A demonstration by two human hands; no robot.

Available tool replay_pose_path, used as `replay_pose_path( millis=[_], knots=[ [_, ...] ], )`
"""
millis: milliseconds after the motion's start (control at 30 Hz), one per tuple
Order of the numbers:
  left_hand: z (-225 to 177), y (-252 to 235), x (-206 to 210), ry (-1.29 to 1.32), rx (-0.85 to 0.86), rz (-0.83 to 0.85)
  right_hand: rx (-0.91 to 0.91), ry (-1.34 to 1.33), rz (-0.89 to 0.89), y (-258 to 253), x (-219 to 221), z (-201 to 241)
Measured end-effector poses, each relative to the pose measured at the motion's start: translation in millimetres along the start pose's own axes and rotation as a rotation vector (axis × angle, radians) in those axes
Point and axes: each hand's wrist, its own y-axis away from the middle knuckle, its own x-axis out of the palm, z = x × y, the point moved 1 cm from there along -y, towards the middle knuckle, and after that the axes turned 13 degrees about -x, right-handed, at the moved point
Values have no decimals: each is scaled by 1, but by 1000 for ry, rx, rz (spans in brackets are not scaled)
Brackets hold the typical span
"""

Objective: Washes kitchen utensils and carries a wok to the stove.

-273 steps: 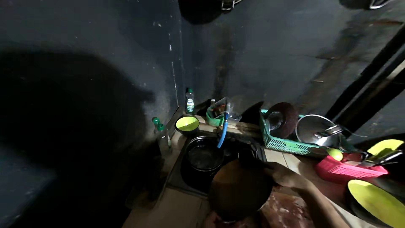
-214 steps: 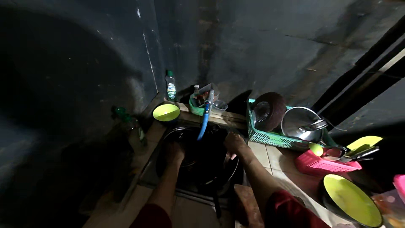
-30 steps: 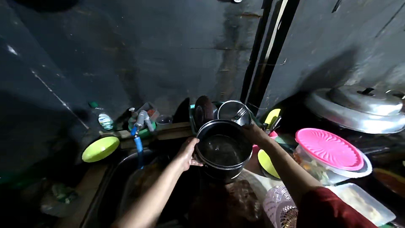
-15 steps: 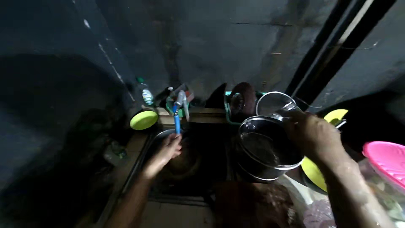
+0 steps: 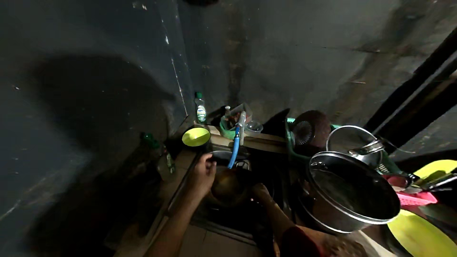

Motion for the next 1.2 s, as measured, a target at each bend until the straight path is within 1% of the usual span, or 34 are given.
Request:
replay_pose_path(
  millis=[33, 100, 167, 200, 233, 300, 367, 400, 533, 600, 667, 767, 867, 900, 967, 1000, 1033, 1067, 1100, 1133, 1167, 1200],
  knots=[
    [-25, -7, -8, -62, 57, -52, 14, 74, -24, 13, -12, 23],
    [-74, -22, -17, -248, 94, -94, 30, 245, -79, 36, -34, 71],
    [-116, -41, -12, -514, 16, -22, -25, 417, -109, 56, -45, 101],
    [-130, -49, -5, -595, -17, 14, -54, 465, -124, 65, -49, 107],
    [-142, -54, 2, -641, -39, 40, -73, 498, -144, 72, -54, 109],
    [-159, -57, 14, -625, -92, 83, -103, 493, -211, 83, -63, 102],
    [-168, -60, 21, -548, -127, 89, -100, 394, -281, 92, -72, 90],
    [-171, -61, 24, -563, -115, 86, -92, 321, -308, 95, -73, 84],
    [-188, -66, 17, -810, -39, 39, -98, 22, -355, 98, -74, 57],
    [-182, -74, 17, -867, -3, 65, -93, -85, -370, 96, -65, 46],
    [-178, -82, 19, -812, -15, 79, -77, -141, -398, 93, -56, 39],
    [-168, -92, 23, -605, -107, 104, -43, -160, -406, 94, -46, 37],
    [-166, -90, 33, -417, -200, 53, -33, -139, -456, 96, -38, 42],
    [-167, -90, 36, -347, -242, 59, -30, -116, -471, 98, -37, 45],
    [-162, -96, 37, -169, -307, 142, -37, -65, -496, 104, -38, 47],
    [-153, -102, 36, -52, -309, 192, -45, -43, -509, 106, -38, 48],
    [-139, -105, 34, 75, -296, 216, -56, -28, -532, 108, -40, 48],
    [-119, -104, 32, 195, -281, 186, -69, -16, -557, 108, -42, 47],
    [-93, -99, 32, 294, -267, 112, -79, -8, -581, 108, -45, 47],
    [-58, -94, 38, 345, -252, 23, -87, -7, -606, 108, -48, 46],
    [-17, -87, 52, 349, -250, -49, -97, 3, -638, 108, -50, 44],
    [23, -77, 72, 347, -289, -67, -109, 12, -673, 108, -51, 43]
  ],
)
